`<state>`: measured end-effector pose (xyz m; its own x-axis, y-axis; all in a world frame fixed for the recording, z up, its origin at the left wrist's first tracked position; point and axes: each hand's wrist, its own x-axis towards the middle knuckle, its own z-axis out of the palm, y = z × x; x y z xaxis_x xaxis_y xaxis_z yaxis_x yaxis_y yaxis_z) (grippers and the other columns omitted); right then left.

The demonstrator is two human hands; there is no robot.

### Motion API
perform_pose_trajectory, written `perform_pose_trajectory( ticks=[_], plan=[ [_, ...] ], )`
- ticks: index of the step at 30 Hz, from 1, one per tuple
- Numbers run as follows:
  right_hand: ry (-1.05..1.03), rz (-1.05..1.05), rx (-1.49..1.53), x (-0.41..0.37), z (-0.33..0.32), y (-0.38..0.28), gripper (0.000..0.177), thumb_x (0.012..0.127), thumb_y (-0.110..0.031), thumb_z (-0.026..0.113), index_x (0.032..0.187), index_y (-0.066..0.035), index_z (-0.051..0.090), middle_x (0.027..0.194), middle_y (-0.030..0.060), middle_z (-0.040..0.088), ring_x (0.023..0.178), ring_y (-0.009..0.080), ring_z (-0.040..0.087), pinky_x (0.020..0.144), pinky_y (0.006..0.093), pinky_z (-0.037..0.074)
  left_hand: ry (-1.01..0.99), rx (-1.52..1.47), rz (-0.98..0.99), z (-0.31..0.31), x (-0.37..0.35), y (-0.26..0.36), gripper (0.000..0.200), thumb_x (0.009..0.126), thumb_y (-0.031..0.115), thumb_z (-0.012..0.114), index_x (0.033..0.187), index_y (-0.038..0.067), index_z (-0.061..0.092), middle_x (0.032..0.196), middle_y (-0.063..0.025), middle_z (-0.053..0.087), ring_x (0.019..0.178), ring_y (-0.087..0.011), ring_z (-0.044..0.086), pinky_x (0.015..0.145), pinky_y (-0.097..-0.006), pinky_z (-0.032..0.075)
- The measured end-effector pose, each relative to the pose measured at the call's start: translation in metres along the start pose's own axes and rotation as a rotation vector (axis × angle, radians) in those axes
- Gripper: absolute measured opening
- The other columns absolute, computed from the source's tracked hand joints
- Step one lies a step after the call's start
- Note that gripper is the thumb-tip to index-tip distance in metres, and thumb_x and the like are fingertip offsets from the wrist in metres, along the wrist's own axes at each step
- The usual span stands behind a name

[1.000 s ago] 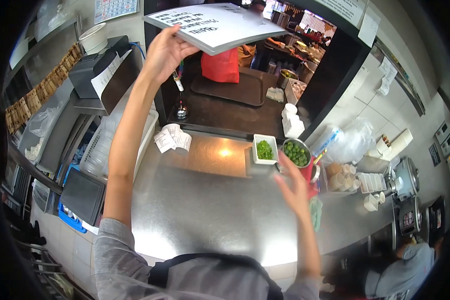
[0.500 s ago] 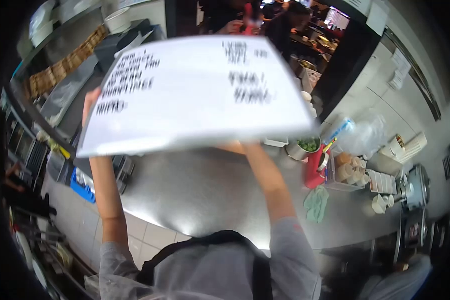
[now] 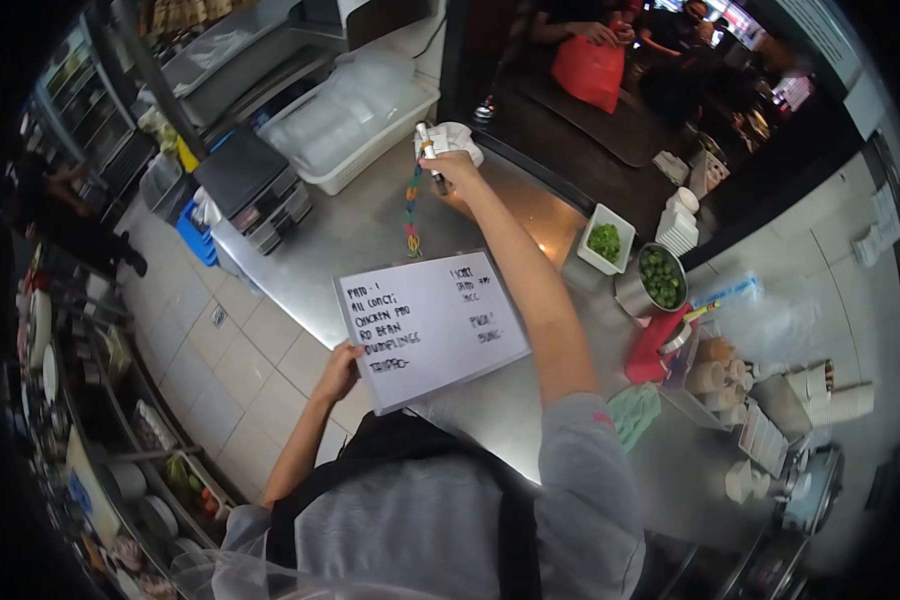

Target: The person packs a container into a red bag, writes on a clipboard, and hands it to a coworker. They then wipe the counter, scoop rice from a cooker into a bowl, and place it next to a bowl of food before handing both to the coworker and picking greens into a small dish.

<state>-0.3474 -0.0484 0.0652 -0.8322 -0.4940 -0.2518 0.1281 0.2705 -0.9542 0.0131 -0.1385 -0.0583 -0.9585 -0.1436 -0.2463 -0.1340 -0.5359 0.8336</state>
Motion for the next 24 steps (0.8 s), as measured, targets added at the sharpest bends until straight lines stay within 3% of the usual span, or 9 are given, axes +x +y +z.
perform_pose_trajectory(
  ticks=[6, 8, 10, 11, 13, 15, 18, 22, 24],
  plan=[
    [-0.238, -0.037, 0.033, -0.012, 0.061, 0.014, 0.023, 0.071, -0.019, 0.075, 0.071, -0.009, 0.054, 0.058, -0.0038, 0.048, 0.045, 0.0025, 0.039, 0.038, 0.0171, 0.026, -0.144, 0.369, -0.378, 0.001, -0.019, 0.014, 0.049, 0.089, 0.039, 0.049, 0.110, -0.005, 0.050, 0.092, -0.0180, 0.062, 0.069, -0.0244, 0.066, 0.058, -0.0292, 0.055],
    [-0.272, -0.092, -0.001, -0.027, 0.074, 0.015, 0.027, 0.067, -0.018, 0.077, 0.068, -0.007, 0.053, 0.058, -0.0014, 0.051, 0.045, 0.0037, 0.041, 0.040, 0.0183, 0.028, -0.053, 0.775, -0.427, -0.009, -0.007, 0.036, 0.061, 0.085, 0.054, 0.047, 0.085, -0.005, 0.062, 0.070, -0.0154, 0.064, 0.062, -0.0205, 0.065, 0.052, -0.0279, 0.053],
    [-0.321, -0.131, -0.016, -0.041, 0.087, 0.021, 0.026, 0.068, -0.018, 0.077, 0.070, -0.006, 0.055, 0.059, -0.0011, 0.051, 0.046, 0.0040, 0.041, 0.042, 0.0185, 0.030, 0.187, 1.153, -0.094, -0.013, 0.020, 0.053, 0.059, 0.086, 0.054, 0.043, 0.080, -0.002, 0.063, 0.062, -0.0131, 0.062, 0.059, -0.0274, 0.063, 0.057, -0.0383, 0.049],
    [-0.349, -0.130, -0.016, -0.050, 0.092, 0.021, 0.025, 0.068, -0.019, 0.077, 0.071, -0.006, 0.056, 0.060, -0.0018, 0.051, 0.048, 0.0037, 0.041, 0.043, 0.0179, 0.030, 0.324, 1.230, -0.019, 0.011, 0.031, 0.081, 0.056, 0.086, 0.052, 0.043, 0.095, -0.001, 0.060, 0.062, -0.0146, 0.060, 0.063, -0.0339, 0.061, 0.060, -0.0420, 0.046],
    [-0.386, -0.143, -0.027, -0.061, 0.102, 0.024, 0.024, 0.071, -0.021, 0.075, 0.072, -0.006, 0.057, 0.060, -0.0027, 0.050, 0.050, 0.0031, 0.041, 0.045, 0.0185, 0.030, 0.498, 1.272, 0.398, 0.035, 0.056, 0.091, 0.050, 0.089, 0.048, 0.041, 0.092, 0.000, 0.056, 0.064, -0.0145, 0.061, 0.063, -0.0287, 0.061, 0.059, -0.0389, 0.045],
    [-0.347, -0.181, 0.009, -0.070, 0.112, 0.028, 0.025, 0.074, -0.025, 0.073, 0.071, -0.006, 0.056, 0.060, -0.0030, 0.049, 0.051, 0.0032, 0.040, 0.045, 0.0195, 0.030, 0.463, 1.326, 0.302, 0.049, 0.084, 0.099, 0.046, 0.091, 0.043, 0.039, 0.094, -0.001, 0.051, 0.070, -0.0159, 0.061, 0.067, -0.0304, 0.060, 0.062, -0.0397, 0.044],
    [-0.263, -0.175, 0.005, -0.078, 0.114, 0.022, 0.029, 0.080, -0.031, 0.065, 0.068, -0.008, 0.053, 0.058, -0.0036, 0.047, 0.049, 0.0041, 0.039, 0.046, 0.0207, 0.029, 0.483, 1.107, 0.324, 0.063, 0.102, 0.084, 0.041, 0.092, 0.042, 0.037, 0.093, 0.002, 0.048, 0.072, -0.0210, 0.061, 0.073, -0.0416, 0.057, 0.063, -0.0481, 0.042],
    [-0.342, -0.078, 0.113, -0.073, 0.114, 0.024, 0.027, 0.081, -0.028, 0.063, 0.065, -0.009, 0.051, 0.057, -0.0026, 0.047, 0.045, 0.0058, 0.039, 0.042, 0.0226, 0.030, 0.364, 0.474, 0.363, 0.065, 0.107, 0.064, 0.044, 0.094, 0.043, 0.032, 0.070, 0.008, 0.042, 0.050, -0.0024, 0.043, 0.045, -0.0140, 0.041, 0.045, -0.0277, 0.033],
    [-0.312, -0.008, 0.278, -0.056, 0.123, 0.034, 0.027, 0.080, -0.026, 0.064, 0.061, -0.010, 0.051, 0.054, -0.0016, 0.047, 0.044, 0.0070, 0.041, 0.040, 0.0236, 0.030, 0.173, 0.219, 0.283, 0.069, 0.095, 0.057, 0.048, 0.094, 0.046, 0.029, 0.065, 0.009, 0.039, 0.049, 0.0008, 0.037, 0.045, -0.0102, 0.033, 0.045, -0.0256, 0.028]
  ],
)
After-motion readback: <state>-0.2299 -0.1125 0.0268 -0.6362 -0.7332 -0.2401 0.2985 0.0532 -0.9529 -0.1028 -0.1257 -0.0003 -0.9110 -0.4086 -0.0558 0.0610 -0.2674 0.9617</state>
